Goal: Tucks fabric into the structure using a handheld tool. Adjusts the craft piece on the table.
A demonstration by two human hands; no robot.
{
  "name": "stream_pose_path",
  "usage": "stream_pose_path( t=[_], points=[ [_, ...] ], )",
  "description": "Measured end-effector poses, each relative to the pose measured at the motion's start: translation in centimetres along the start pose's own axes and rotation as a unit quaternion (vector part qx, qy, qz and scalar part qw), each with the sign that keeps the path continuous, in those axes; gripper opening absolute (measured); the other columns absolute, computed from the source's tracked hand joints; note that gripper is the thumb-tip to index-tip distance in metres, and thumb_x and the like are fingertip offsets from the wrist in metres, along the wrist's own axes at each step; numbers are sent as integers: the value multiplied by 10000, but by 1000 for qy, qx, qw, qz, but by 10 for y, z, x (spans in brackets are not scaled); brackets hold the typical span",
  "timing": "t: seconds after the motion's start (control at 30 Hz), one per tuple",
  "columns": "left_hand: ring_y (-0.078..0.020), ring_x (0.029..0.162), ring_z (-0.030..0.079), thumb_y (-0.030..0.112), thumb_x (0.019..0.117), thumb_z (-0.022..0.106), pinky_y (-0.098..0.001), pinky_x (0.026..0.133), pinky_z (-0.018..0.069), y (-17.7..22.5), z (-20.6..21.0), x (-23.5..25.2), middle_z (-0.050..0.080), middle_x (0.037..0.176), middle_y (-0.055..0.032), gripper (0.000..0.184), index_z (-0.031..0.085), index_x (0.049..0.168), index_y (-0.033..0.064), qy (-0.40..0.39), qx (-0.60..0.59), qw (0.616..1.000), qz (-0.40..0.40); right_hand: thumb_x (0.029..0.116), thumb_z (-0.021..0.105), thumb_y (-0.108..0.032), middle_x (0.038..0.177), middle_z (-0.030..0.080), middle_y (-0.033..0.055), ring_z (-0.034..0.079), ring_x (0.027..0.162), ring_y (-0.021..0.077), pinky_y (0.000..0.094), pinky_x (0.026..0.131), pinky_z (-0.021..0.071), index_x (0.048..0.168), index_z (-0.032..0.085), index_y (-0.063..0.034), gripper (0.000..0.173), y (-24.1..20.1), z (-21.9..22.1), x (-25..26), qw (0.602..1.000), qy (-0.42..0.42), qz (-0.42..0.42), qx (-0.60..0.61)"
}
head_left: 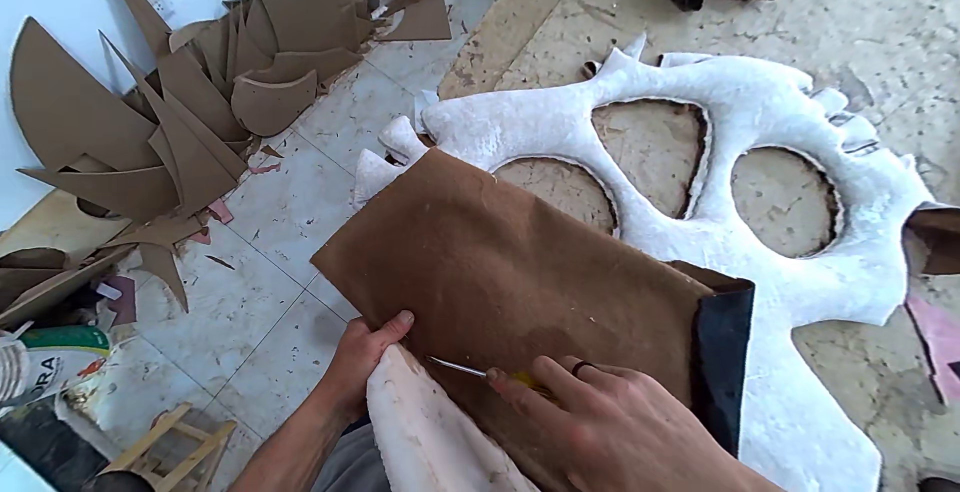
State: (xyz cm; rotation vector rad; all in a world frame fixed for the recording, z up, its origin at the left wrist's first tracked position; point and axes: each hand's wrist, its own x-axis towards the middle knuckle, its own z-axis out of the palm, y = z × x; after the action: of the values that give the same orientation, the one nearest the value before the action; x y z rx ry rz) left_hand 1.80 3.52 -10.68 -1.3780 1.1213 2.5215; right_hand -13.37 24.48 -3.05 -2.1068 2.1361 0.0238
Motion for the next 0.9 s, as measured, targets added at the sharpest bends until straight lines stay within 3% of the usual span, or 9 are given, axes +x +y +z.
stream_pose_path(
  t=[0.17,0.2,0.3,0.33,0.37,0.5,0.57,0.67,0.9],
  points=[
    [-152,775,740,165,1053,566,-296,736,627,-3,-2,5,755,873,-110,207,696,1057,4,-10,11,1000,26,915,587,-224,879,719,3,680,671,159,383,538,555,1244,739,-226,363,27,8,9,958,-105,70,259],
    [-155,790,739,177,1066,543,-301,751,626,-6,-5,5,755,885,-113,233,696,1068,1,-21,10,999,33,982,575,-245,1002,754,-28,694,794,89,322,677,581,1286,722,-239,337,41,9,8,889,-164,121,409],
    [-112,809,734,267,1119,383,-272,767,620,-8,-11,10,751,878,-67,382,683,1068,37,-35,24,998,50,998,644,-385,840,709,-64,610,601,-19,146,508,510,1239,730,-254,287,55,19,-3,589,-51,145,793],
    [-104,786,730,294,1124,354,-266,748,617,-9,-10,9,744,848,-62,432,688,1032,36,-21,20,998,48,992,639,-434,807,698,-79,597,571,-33,133,486,499,1226,727,-265,302,57,13,-3,550,-2,134,824],
    [-100,768,725,320,1125,340,-262,732,612,-10,-9,7,737,824,-60,468,689,1001,34,-1,19,999,42,997,624,-453,778,678,-82,580,549,-36,129,472,489,1238,718,-267,319,60,9,-4,563,44,142,813],
    [-115,768,719,267,1124,369,-279,743,610,-10,-6,7,728,813,-77,441,680,974,-9,35,2,997,68,999,585,-428,931,733,-80,631,693,0,217,604,550,1283,713,-274,348,60,8,-11,870,52,200,448],
    [-138,773,733,194,1110,413,-301,746,622,-14,-8,7,741,831,-99,364,680,990,-22,13,-16,998,65,1014,519,-363,981,745,-29,680,737,89,345,615,586,1311,703,-286,358,45,8,-13,948,28,131,290],
    [-159,746,734,177,1090,452,-318,726,625,-15,-11,4,737,813,-116,322,679,982,-24,-10,-28,999,34,1010,463,-337,783,663,13,633,587,188,387,444,486,1274,718,-309,368,27,10,-12,985,35,59,155],
    [-171,743,731,209,1109,414,-311,700,623,-14,-4,0,728,817,-133,365,676,989,-15,0,-77,997,9,1023,451,-345,753,637,-1,608,553,190,356,434,475,1211,743,-315,349,40,8,12,998,1,-22,56]
  ],
)
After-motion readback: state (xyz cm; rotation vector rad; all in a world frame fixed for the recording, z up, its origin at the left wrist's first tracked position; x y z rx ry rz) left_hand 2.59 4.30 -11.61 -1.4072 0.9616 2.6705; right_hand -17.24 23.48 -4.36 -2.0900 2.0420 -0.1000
